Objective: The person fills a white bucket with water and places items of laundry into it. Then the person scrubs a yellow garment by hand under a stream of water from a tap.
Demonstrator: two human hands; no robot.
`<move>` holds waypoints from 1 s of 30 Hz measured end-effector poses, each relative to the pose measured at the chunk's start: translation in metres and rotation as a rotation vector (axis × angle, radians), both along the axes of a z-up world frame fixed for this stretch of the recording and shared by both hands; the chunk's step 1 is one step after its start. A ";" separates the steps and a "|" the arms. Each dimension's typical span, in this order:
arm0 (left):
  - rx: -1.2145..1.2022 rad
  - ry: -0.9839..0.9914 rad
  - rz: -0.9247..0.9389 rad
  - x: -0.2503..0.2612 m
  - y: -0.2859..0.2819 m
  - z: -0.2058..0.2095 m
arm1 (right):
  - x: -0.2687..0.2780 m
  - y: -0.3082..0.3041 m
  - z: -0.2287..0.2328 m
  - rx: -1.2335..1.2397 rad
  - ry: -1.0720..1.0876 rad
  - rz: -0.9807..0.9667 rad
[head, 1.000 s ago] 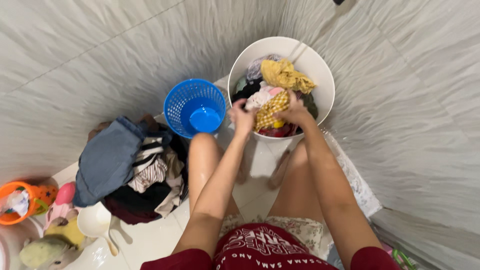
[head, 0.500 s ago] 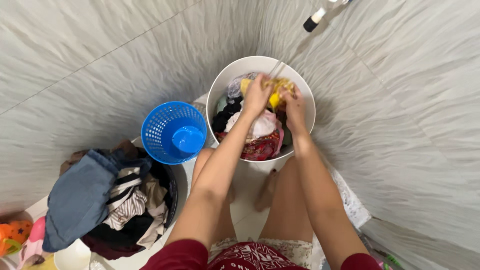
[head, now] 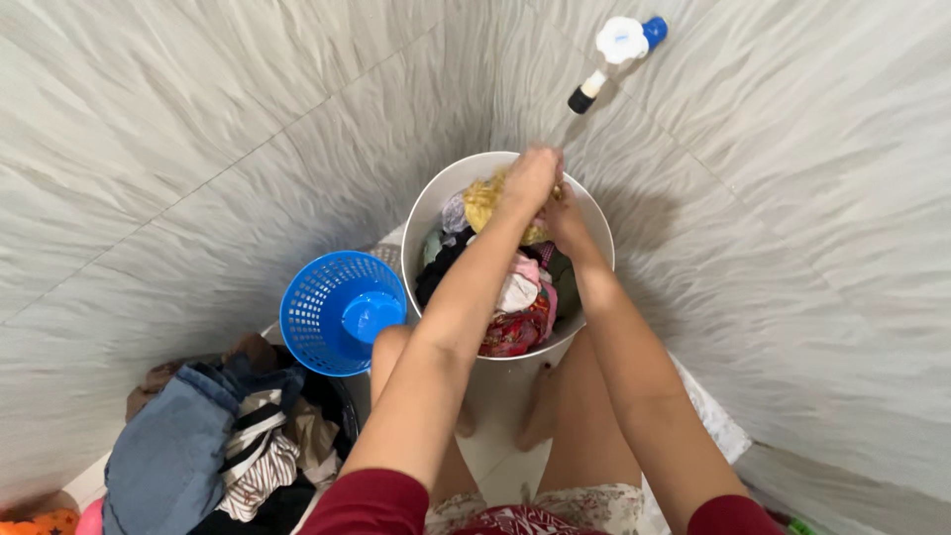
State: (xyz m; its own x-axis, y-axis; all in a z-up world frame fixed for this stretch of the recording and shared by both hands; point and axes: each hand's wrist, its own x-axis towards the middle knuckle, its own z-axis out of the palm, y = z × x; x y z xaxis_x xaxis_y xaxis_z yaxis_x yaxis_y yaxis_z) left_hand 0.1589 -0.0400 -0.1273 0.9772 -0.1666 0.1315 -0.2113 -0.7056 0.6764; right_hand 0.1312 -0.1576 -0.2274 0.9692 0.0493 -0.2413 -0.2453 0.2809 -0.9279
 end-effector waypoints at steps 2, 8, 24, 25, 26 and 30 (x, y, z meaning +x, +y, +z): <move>-0.137 0.017 0.003 0.002 0.003 0.001 | -0.004 -0.003 -0.011 -0.017 -0.038 0.024; -0.443 0.023 0.141 -0.004 0.010 -0.002 | -0.005 -0.012 -0.017 -0.399 -0.208 0.010; -0.442 -0.139 0.147 -0.091 0.056 0.070 | -0.005 0.004 0.058 -0.412 -0.287 -0.077; -0.410 -0.118 0.151 -0.093 0.062 0.071 | -0.004 0.002 0.061 -0.432 -0.248 -0.118; -0.383 -0.143 0.118 -0.097 0.066 0.067 | -0.008 0.000 0.063 -0.366 -0.277 -0.143; -0.124 -0.394 0.136 -0.082 0.081 0.026 | 0.000 -0.012 0.069 0.004 -0.256 -0.293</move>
